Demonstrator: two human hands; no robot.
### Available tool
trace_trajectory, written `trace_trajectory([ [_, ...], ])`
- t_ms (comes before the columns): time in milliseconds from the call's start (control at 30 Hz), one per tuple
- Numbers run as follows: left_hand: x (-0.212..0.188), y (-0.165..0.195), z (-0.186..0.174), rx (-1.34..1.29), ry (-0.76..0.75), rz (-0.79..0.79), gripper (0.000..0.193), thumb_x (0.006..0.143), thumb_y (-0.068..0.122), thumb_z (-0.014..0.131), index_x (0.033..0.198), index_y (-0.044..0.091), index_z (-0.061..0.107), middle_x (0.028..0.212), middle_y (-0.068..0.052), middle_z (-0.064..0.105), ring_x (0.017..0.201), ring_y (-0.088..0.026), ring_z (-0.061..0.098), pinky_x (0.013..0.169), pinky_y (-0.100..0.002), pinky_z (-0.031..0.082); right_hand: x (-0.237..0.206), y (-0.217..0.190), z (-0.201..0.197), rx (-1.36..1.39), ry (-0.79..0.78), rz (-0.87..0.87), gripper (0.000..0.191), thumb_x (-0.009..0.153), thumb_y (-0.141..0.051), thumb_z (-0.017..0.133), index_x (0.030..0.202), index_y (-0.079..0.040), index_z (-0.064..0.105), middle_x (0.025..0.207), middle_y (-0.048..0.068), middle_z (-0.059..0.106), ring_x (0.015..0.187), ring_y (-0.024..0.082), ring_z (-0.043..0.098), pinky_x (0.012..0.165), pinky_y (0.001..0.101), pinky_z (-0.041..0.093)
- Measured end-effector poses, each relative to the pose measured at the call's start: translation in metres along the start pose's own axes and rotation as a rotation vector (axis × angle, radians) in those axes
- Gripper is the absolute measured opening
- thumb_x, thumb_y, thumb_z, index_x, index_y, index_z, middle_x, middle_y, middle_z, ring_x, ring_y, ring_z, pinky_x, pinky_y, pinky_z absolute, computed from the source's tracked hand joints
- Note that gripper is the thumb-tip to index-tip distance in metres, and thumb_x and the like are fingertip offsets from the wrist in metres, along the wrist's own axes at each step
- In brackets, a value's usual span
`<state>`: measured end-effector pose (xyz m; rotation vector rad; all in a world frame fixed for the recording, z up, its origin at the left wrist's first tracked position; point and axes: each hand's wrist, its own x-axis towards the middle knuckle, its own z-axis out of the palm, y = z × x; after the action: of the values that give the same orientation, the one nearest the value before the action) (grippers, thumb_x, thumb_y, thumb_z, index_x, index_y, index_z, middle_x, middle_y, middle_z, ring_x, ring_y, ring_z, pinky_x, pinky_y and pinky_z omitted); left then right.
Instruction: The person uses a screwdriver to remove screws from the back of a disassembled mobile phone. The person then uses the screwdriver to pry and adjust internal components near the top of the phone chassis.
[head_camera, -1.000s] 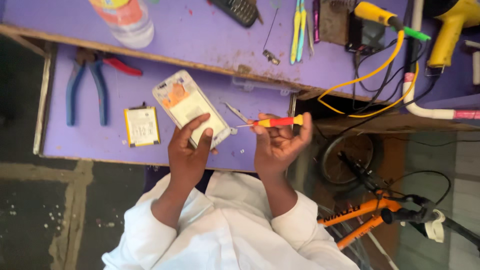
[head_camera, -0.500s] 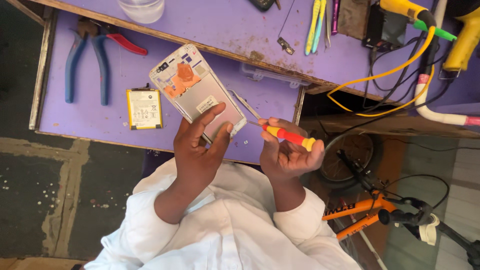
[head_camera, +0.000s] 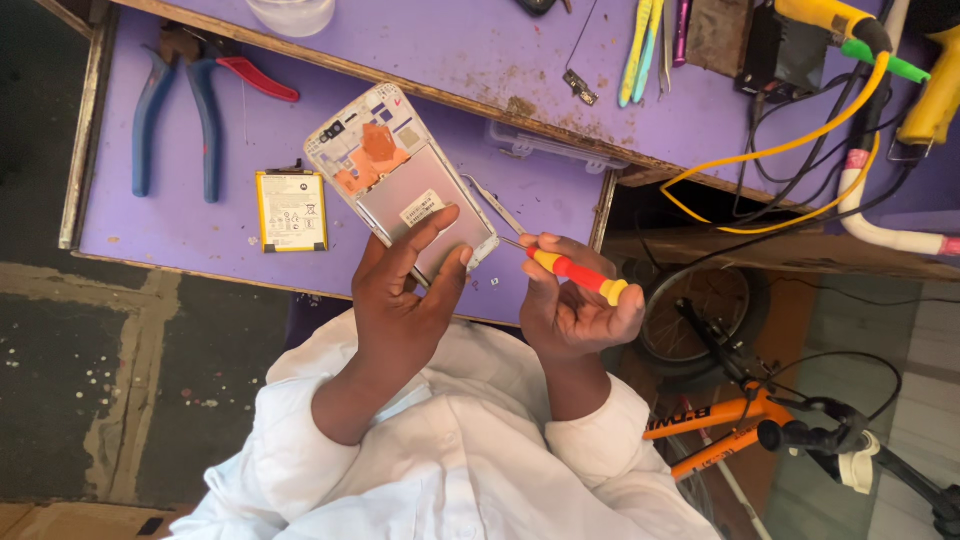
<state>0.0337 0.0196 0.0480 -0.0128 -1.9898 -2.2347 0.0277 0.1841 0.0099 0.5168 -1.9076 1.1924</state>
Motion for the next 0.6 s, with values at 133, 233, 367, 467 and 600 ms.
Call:
trace_trajectory([
  [133,0.0001,0.0009,0.0005,-0.009,-0.001,-0.031,0.036,0.098,-0.002,0.072,0.133,0.003,0.067,0.127,-0.01,0.055,0.099,-0.011,0.066,0.072,-0.022,0.062,0.0003,0.001,0.0006,0.0,-0.002,-0.001,0.091,0.099,0.004,0.066,0.161,-0.034,0.011,0.116,0.022,0.063,0.099,0.028,0.072,0.082,0.0428,0.066],
  [233,0.0008,0.0,-0.0003,-0.025,-0.007,-0.039,0.036,0.098,-0.002,0.071,0.133,0.003,0.067,0.128,-0.01,0.054,0.099,-0.01,0.066,0.072,-0.022,0.062,-0.0013,0.0017,0.0021,0.003,0.0,0.012,0.091,0.099,0.005,0.066,0.161,-0.033,0.011,0.116,0.023,0.063,0.099,0.028,0.072,0.082,0.0427,0.069],
  [367,0.002,-0.0021,-0.0004,-0.012,-0.004,-0.023,0.036,0.098,-0.001,0.072,0.133,0.003,0.067,0.128,-0.01,0.054,0.102,-0.011,0.066,0.074,-0.022,0.064,-0.0031,0.0035,0.0029,0.021,-0.005,0.029,0.091,0.099,0.005,0.066,0.161,-0.033,0.012,0.117,0.023,0.063,0.099,0.028,0.072,0.083,0.0432,0.069],
  [467,0.0015,-0.0028,0.0003,-0.012,-0.002,-0.023,0.036,0.098,-0.001,0.072,0.133,0.004,0.067,0.128,-0.01,0.054,0.102,-0.011,0.065,0.073,-0.022,0.064,-0.0037,0.0045,0.0024,0.026,-0.002,0.026,0.091,0.099,0.005,0.066,0.161,-0.033,0.012,0.116,0.022,0.063,0.099,0.028,0.072,0.083,0.0437,0.066],
  [600,0.001,-0.0037,0.0007,-0.017,-0.002,-0.034,0.036,0.098,-0.001,0.072,0.134,0.004,0.066,0.129,-0.01,0.054,0.103,-0.012,0.066,0.074,-0.022,0.064,-0.0046,0.0051,0.0027,0.041,-0.002,0.026,0.091,0.099,0.005,0.066,0.161,-0.033,0.012,0.117,0.023,0.063,0.099,0.028,0.072,0.083,0.0437,0.069],
])
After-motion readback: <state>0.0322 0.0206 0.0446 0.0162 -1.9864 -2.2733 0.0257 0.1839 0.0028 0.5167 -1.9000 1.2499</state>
